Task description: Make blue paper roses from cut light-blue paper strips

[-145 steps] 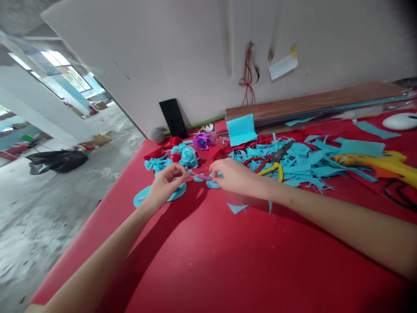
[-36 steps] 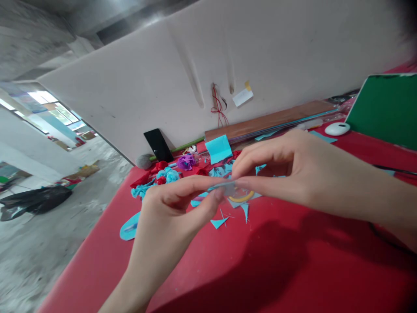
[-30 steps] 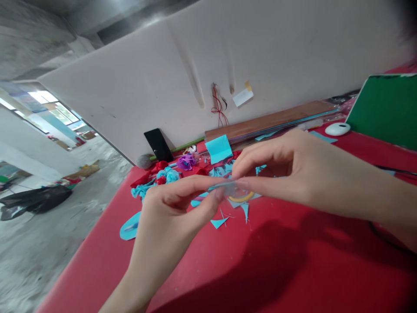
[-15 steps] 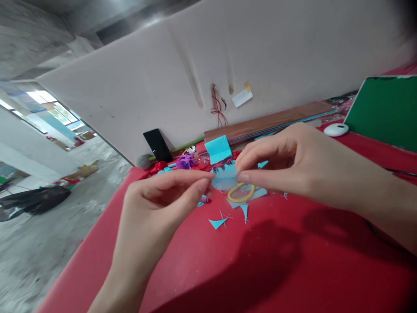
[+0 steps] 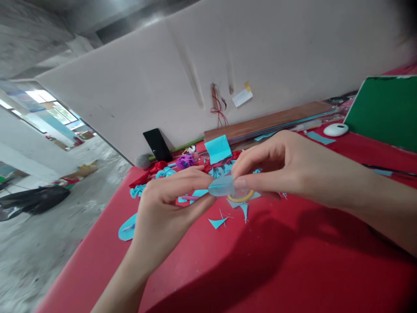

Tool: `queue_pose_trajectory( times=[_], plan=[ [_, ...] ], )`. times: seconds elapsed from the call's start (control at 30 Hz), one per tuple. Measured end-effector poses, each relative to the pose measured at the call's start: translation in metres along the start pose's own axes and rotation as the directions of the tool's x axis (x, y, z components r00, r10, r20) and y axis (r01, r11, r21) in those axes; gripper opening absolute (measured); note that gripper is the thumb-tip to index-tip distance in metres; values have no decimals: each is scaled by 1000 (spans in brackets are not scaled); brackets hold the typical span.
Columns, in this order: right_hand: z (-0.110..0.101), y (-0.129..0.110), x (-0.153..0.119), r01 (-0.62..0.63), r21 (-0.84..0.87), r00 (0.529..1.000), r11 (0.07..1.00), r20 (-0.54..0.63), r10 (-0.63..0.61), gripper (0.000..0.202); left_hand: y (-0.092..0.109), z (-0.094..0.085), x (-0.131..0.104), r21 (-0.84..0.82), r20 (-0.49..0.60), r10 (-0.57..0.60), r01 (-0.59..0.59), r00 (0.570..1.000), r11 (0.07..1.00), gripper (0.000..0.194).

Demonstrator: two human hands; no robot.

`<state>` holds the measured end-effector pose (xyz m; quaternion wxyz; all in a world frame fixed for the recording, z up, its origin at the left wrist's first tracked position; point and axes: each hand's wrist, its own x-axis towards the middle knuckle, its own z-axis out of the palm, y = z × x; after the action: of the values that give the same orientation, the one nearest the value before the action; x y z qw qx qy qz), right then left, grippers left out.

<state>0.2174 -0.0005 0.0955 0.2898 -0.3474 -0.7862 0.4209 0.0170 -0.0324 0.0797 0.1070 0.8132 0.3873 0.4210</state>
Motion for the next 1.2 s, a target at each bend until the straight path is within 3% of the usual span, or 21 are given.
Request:
queue_pose_trajectory(
  times=[0.13, 0.4, 0.8, 1.0, 1.2],
  plan=[
    [1, 0, 1, 6, 0, 1000, 1000, -3, -6, 15, 1, 2, 2, -26, -23, 31, -32, 999, 999, 42],
    [4, -5, -1, 46, 43, 999, 998, -31, -45, 13, 4, 1, 1, -52, -70, 5, -9, 998, 999, 19],
    [10, -5, -3, 51, -48, 995, 998, -79, -54, 15, 9, 7, 2, -131, -18, -159, 155, 987, 979, 16],
    [13, -8, -3, 68, -145, 990, 987, -114, -85, 15, 12, 8, 2, -217, 6, -312, 306, 950, 927, 11],
    [14, -9, -4, 40, -149, 987, 988, -151, -62, 6, 13, 10, 5, -244, 5, -352, 343, 936, 907, 10]
  ],
)
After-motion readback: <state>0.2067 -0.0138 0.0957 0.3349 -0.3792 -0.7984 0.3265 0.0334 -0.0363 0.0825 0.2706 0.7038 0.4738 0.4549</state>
